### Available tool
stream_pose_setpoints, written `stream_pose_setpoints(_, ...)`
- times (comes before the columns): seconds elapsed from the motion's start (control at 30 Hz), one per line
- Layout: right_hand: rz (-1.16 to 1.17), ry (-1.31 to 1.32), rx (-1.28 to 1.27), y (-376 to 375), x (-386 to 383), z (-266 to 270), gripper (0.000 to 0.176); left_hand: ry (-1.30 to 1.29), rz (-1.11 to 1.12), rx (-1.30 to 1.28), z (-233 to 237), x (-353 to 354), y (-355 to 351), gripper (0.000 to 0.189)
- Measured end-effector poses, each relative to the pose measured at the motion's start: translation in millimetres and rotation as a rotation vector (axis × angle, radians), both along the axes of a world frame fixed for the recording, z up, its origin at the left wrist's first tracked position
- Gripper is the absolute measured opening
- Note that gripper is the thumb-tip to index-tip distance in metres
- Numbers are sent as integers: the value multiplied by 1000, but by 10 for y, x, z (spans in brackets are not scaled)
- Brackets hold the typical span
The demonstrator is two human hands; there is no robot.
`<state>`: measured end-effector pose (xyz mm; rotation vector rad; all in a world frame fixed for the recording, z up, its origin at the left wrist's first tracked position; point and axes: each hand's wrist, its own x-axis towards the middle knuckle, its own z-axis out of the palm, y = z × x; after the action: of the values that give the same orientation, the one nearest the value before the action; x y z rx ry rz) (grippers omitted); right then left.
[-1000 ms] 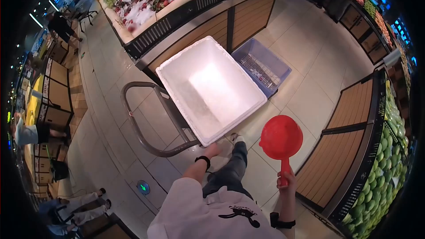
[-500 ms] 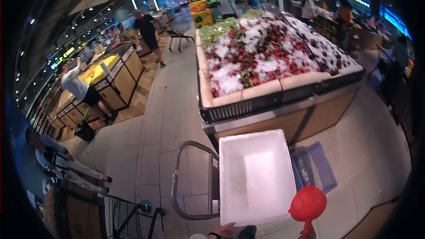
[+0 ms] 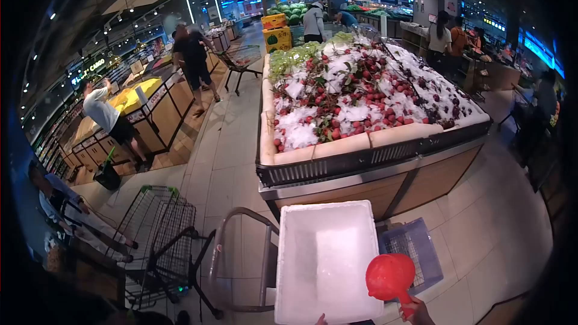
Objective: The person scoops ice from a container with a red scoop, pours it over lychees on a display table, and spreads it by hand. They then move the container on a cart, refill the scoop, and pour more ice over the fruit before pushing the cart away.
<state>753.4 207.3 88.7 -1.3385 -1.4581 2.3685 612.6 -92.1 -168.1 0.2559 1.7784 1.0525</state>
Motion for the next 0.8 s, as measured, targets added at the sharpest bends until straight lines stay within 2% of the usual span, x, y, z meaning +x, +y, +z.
stream_pose_setpoints(0.03, -11, -2, 8, 169, 63, -52, 45, 331, -237, -9, -232, 63, 134, 34)
stream_pose_setpoints(0.07, 24, -11, -2, 383, 114, -115, 45, 867, 16, 263, -517, 233, 232, 22)
stream_pose_setpoints(0.1, 58, -21, -23, 517, 221, -169, 45, 865, 2, 273, -792, 370, 280, 22)
stream_pose_setpoints(0.13, -38, -1, -157, 622, 184, 20, 41, 792, 332, 332, -930, 359, 346, 26)
stream_pose_setpoints(0.17, -47, 15, -148, 764, 170, 1, 41, 703, 667, 395, -953, 288, 525, 31)
stream_pose_setpoints(0.2, -42, 38, -107, 899, 184, -34, 40, 705, 665, 400, -963, 267, 615, 31)
stream_pose_setpoints(0.27, -46, 59, -47, 1041, 204, 51, 42, -343, 1107, 138, -886, 271, 537, 31)
stream_pose_setpoints(0.3, -39, 46, -64, 1150, 259, 47, 42, -635, 1162, -175, -799, 236, 536, 30)
stream_pose_setpoints(0.37, 63, 88, -140, 1380, 283, -66, 49, -509, 1289, -11, -630, 185, 550, 32)
stream_pose_setpoints(0.4, 52, 107, -134, 1432, 269, -120, 50, -415, 1216, -21, -506, 202, 569, 38)
stream_pose_setpoints(0.43, 45, 114, -125, 1483, 264, -126, 52, -336, 1145, -33, -155, 274, 659, 50)
stream_pose_setpoints(0.47, 23, 132, -129, 1537, 250, -121, 52, -464, 1349, -2, -417, 261, 659, 25)
stream_pose_setpoints(0.5, 7, 132, -140, 1538, 231, -87, 52, -305, 1368, 52, -528, 294, 644, 18)
stream_pose_setpoints(0.53, 23, 148, -164, 1585, 231, -122, 53, -470, 1522, 65, -329, 264, 660, 14)
stream_pose_setpoints(0.57, 26, 142, -160, 1604, 206, -108, 52, -444, 1471, 150, -101, 297, 624, 12)
stream_pose_setpoints(0.6, 44, 132, -173, 1619, 184, -72, 51, -278, 1314, 127, -62, 300, 513, 15)
stream_pose_setpoints(0.63, 66, 132, -168, 1640, 167, -66, 51, -320, 1294, 184, 111, 270, 470, 17)
stream_pose_setpoints(0.67, 80, 144, -164, 1656, 153, -73, 50, -256, 1340, 58, 373, 236, 491, 18)
stream_pose_setpoints(0.7, 100, 152, -168, 1698, 114, -86, 50, -235, 1310, -274, 564, 148, 467, 22)
stream_pose_setpoints(0.77, 123, 140, -201, 1698, 154, -138, 50, -115, 1166, -438, 722, 100, 363, 32)
stream_pose_setpoints(0.8, 116, 132, -192, 1713, 127, -156, 50, -113, 1175, -457, 644, 93, 326, 32)
